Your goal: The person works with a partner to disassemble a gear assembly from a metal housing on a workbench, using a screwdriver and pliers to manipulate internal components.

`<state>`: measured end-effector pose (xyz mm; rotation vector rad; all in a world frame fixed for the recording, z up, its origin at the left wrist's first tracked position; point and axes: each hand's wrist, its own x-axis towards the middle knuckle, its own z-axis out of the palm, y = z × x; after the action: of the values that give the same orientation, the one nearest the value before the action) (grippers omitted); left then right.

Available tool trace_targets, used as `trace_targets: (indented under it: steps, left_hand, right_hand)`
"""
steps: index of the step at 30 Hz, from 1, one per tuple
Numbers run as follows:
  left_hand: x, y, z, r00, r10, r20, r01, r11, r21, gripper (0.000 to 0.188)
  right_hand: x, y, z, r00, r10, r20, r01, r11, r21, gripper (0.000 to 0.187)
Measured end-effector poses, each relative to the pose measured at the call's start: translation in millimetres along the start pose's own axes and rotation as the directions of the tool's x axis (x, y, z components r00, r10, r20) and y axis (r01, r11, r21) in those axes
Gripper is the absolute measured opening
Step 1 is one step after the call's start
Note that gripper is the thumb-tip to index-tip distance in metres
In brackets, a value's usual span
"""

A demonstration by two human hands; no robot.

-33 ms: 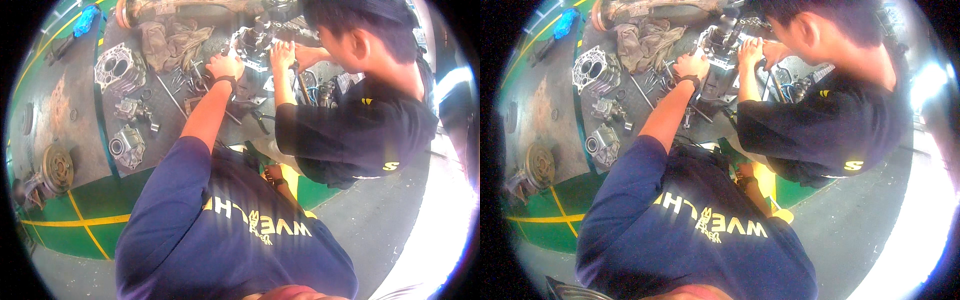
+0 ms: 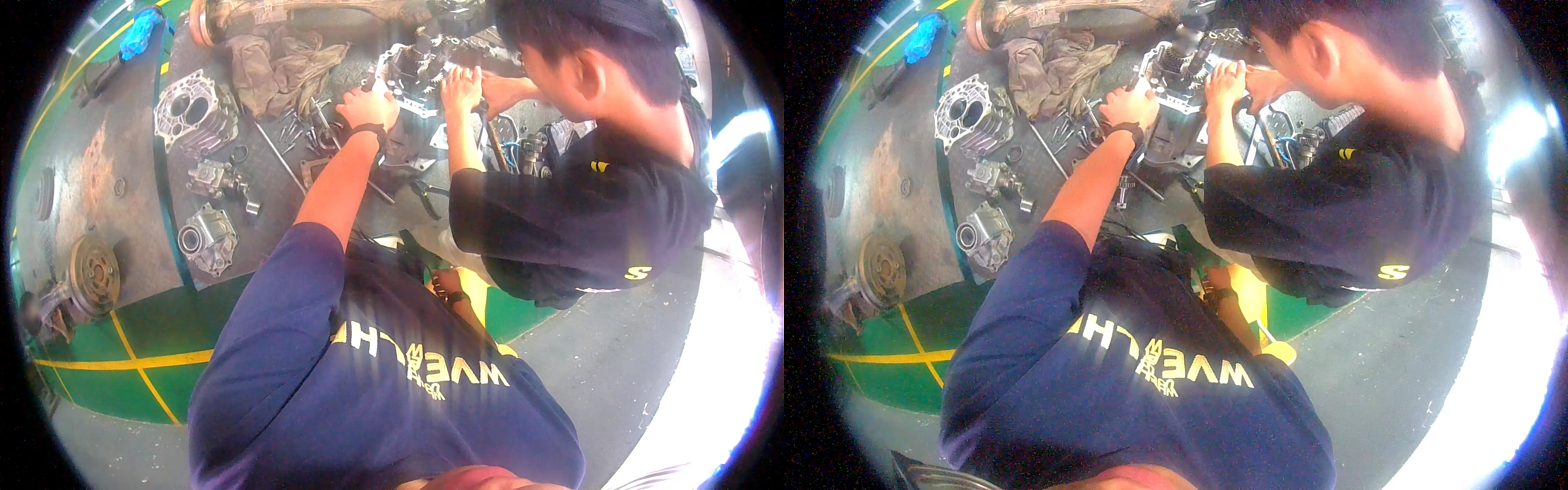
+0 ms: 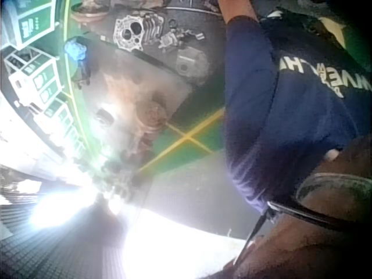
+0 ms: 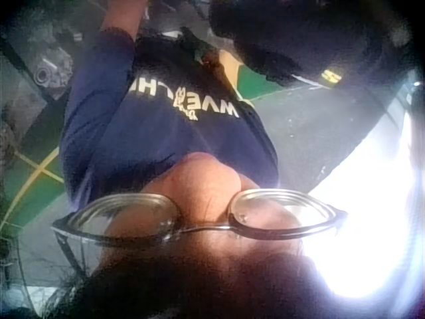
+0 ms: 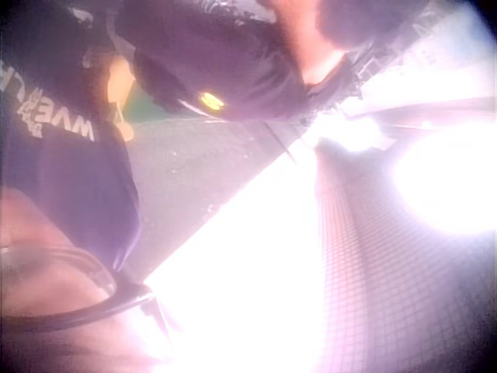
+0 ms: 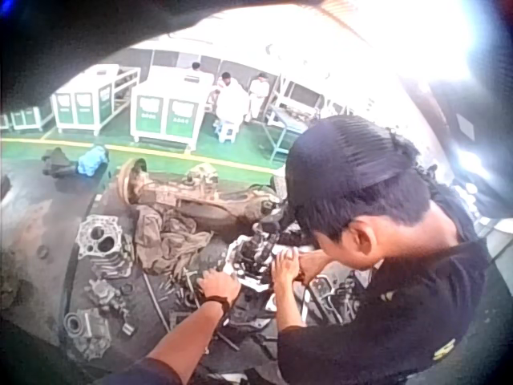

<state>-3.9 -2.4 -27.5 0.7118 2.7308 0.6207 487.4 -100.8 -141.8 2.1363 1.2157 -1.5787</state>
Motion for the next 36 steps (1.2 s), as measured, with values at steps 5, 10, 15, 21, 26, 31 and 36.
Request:
trace_targets:
  steps: [5, 10, 15, 21, 26, 31, 36]
  left_hand:
    - [-1.2, -0.3, -2.9, 1.000, -0.005, 0.015, 0.004, 1.000, 0.022, 0.055]
    - [-1.5, 1.7, -9.7, 0.997, 0.007, 0.075, -0.008, 1.000, 0.009, 0.056]
    - [-0.3, -0.9, -8.5, 0.997, 0.001, 0.075, -0.002, 1.000, 0.019, 0.055]
    - [-0.7, -1.5, -9.4, 0.997, -0.004, 0.079, 0.004, 1.000, 0.008, 0.056]
    - [-2.6, 3.1, -14.0, 0.995, 0.003, 0.095, -0.003, 1.000, 0.002, 0.058]
    - [-2.3, -1.7, -13.1, 0.996, -0.013, 0.093, 0.013, 1.000, -0.001, 0.060]
    - [-1.9, 3.5, -15.1, 0.994, 0.007, 0.113, -0.007, 1.000, -0.004, 0.059]
  right_hand:
    - [9.7, 5.4, -0.1, 1.000, 0.008, 0.003, -0.008, 1.000, -0.015, 0.023]
    - [15.8, 10.0, -2.1, 1.000, -0.003, -0.009, 0.003, 0.999, -0.036, 0.023]
    - [3.5, 2.2, -0.4, 1.000, -0.018, -0.012, 0.018, 1.000, -0.022, 0.023]
    - [0.4, -3.4, -2.5, 1.000, -0.030, -0.002, 0.030, 0.998, -0.053, 0.024]
    - [18.1, 8.2, -7.1, 0.999, -0.012, -0.049, 0.008, 0.997, -0.079, 0.023]
    - [18.5, 7.5, -1.9, 0.999, -0.012, -0.046, 0.008, 0.995, -0.096, 0.023]
    - [27.4, 16.3, -5.1, 0.998, -0.047, -0.049, 0.046, 0.999, -0.027, 0.022]
